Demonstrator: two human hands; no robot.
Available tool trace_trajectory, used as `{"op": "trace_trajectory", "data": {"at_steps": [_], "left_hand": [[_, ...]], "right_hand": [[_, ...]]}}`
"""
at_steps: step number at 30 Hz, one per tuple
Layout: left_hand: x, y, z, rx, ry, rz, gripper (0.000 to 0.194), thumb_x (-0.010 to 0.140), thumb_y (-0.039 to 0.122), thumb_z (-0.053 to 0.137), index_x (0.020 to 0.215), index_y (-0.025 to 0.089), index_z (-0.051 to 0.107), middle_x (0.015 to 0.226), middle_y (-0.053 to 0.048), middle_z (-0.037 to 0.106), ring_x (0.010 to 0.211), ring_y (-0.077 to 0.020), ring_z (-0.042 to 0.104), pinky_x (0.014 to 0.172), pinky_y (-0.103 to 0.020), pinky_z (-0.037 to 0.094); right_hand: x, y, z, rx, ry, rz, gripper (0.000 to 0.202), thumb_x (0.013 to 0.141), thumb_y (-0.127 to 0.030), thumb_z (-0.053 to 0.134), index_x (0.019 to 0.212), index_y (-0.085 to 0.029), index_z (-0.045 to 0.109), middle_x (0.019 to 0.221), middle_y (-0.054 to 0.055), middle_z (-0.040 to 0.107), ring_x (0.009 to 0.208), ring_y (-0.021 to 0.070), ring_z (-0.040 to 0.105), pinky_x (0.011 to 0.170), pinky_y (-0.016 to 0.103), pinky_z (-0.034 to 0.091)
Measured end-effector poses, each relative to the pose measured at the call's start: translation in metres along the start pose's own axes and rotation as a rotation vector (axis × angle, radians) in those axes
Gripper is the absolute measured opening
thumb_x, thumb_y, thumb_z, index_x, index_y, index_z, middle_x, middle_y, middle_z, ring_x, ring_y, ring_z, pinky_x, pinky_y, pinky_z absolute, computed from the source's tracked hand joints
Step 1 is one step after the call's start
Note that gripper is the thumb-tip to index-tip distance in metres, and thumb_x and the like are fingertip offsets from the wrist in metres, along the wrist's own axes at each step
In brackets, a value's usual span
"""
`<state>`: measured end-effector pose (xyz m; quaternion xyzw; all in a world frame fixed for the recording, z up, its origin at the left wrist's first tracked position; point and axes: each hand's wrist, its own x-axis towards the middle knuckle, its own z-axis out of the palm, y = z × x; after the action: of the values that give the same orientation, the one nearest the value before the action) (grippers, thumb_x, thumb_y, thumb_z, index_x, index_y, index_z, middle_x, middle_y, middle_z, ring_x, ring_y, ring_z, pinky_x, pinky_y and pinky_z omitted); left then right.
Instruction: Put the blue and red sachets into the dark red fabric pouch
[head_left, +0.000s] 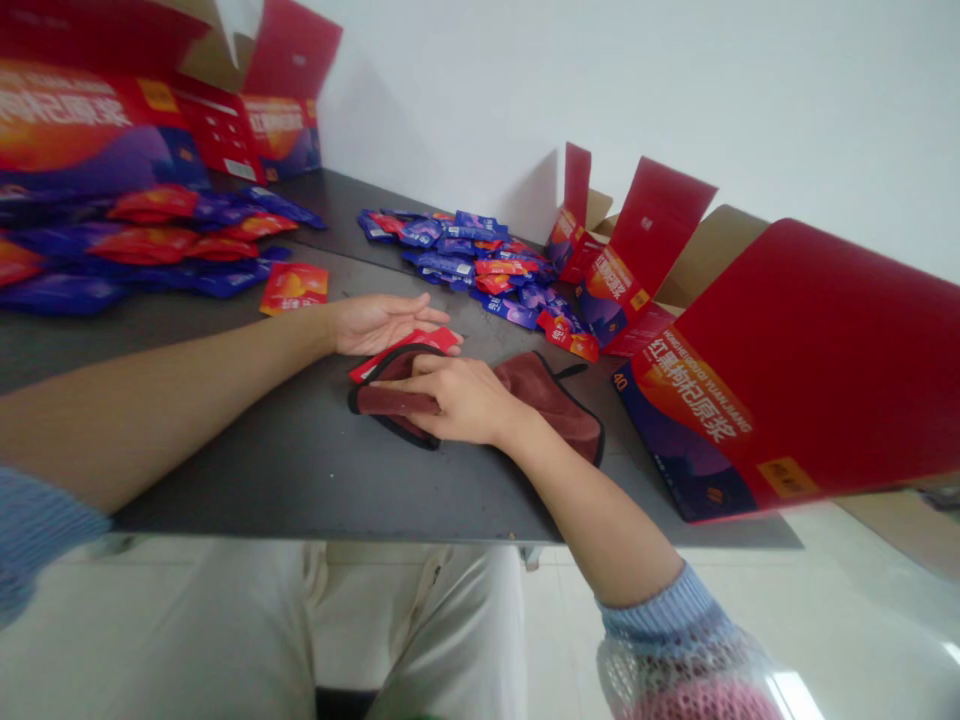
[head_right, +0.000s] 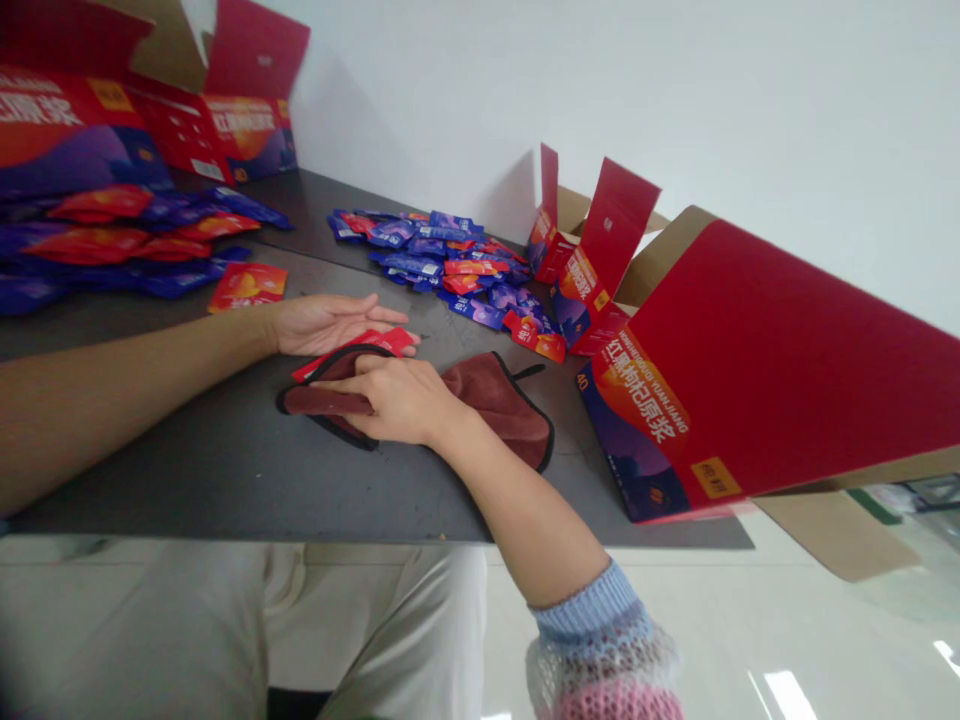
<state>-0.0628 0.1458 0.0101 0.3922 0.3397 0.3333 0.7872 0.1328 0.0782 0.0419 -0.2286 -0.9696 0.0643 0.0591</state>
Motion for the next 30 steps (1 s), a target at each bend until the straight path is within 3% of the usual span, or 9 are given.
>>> {"op": "trace_trajectory", "data": {"at_steps": [6,9,15,20,26,30], "left_hand": [[-0.004,0.000,-0.001,0.001,0.020,0.047,0.046,0.096,0.037,0.048,0.129,0.007,0.060,0.115,-0.020,0.071,0.112,-0.0303,0.067,0.094,-0.036,0.051],[-0.008,-0.001,0.002,-0.032,-0.004,0.073,0.051,0.093,0.041,0.051,0.131,0.008,0.061,0.109,-0.020,0.073,0.110,-0.0332,0.067,0.093,-0.039,0.052],[-0.005,-0.002,0.009,-0.054,0.042,0.074,0.049,0.094,0.033,0.049,0.131,0.003,0.061,0.102,-0.021,0.074,0.100,-0.0331,0.071,0.091,-0.043,0.053],[0.003,-0.005,0.003,0.030,0.180,0.097,0.040,0.091,0.017,0.051,0.127,0.009,0.065,0.104,-0.016,0.076,0.091,-0.0275,0.073,0.088,-0.039,0.055],[0.007,-0.008,-0.008,0.092,0.012,0.143,0.043,0.082,0.004,0.060,0.125,0.008,0.065,0.109,-0.022,0.074,0.098,-0.0281,0.073,0.090,-0.039,0.054],[0.004,-0.005,-0.001,0.099,0.093,0.085,0.047,0.083,0.003,0.053,0.129,0.008,0.063,0.107,-0.020,0.075,0.101,-0.0285,0.073,0.091,-0.039,0.054]], "right_hand": [[0.010,0.015,0.005,-0.084,0.049,0.233,0.040,0.099,-0.045,0.042,0.129,-0.033,0.066,0.108,0.005,0.066,0.095,0.0203,0.062,0.076,0.029,0.044],[0.009,0.028,0.006,-0.130,0.088,0.369,0.044,0.100,-0.044,0.040,0.138,-0.033,0.058,0.116,0.007,0.065,0.101,0.0231,0.063,0.078,0.031,0.046],[0.008,0.037,0.005,-0.174,0.089,0.455,0.047,0.101,-0.043,0.034,0.146,-0.037,0.048,0.126,0.008,0.061,0.106,0.0264,0.063,0.081,0.035,0.048],[0.014,0.011,0.008,-0.193,0.068,0.324,0.047,0.099,-0.038,0.042,0.145,-0.033,0.051,0.121,0.009,0.062,0.104,0.0253,0.061,0.080,0.033,0.047],[0.015,-0.008,0.006,-0.073,0.007,-0.008,0.045,0.097,-0.039,0.050,0.141,-0.035,0.056,0.115,0.005,0.064,0.097,0.0194,0.060,0.070,0.028,0.041],[0.016,-0.007,0.004,0.015,-0.002,-0.049,0.040,0.097,-0.044,0.052,0.132,-0.031,0.065,0.113,0.003,0.067,0.094,0.0169,0.060,0.067,0.027,0.038]]}}
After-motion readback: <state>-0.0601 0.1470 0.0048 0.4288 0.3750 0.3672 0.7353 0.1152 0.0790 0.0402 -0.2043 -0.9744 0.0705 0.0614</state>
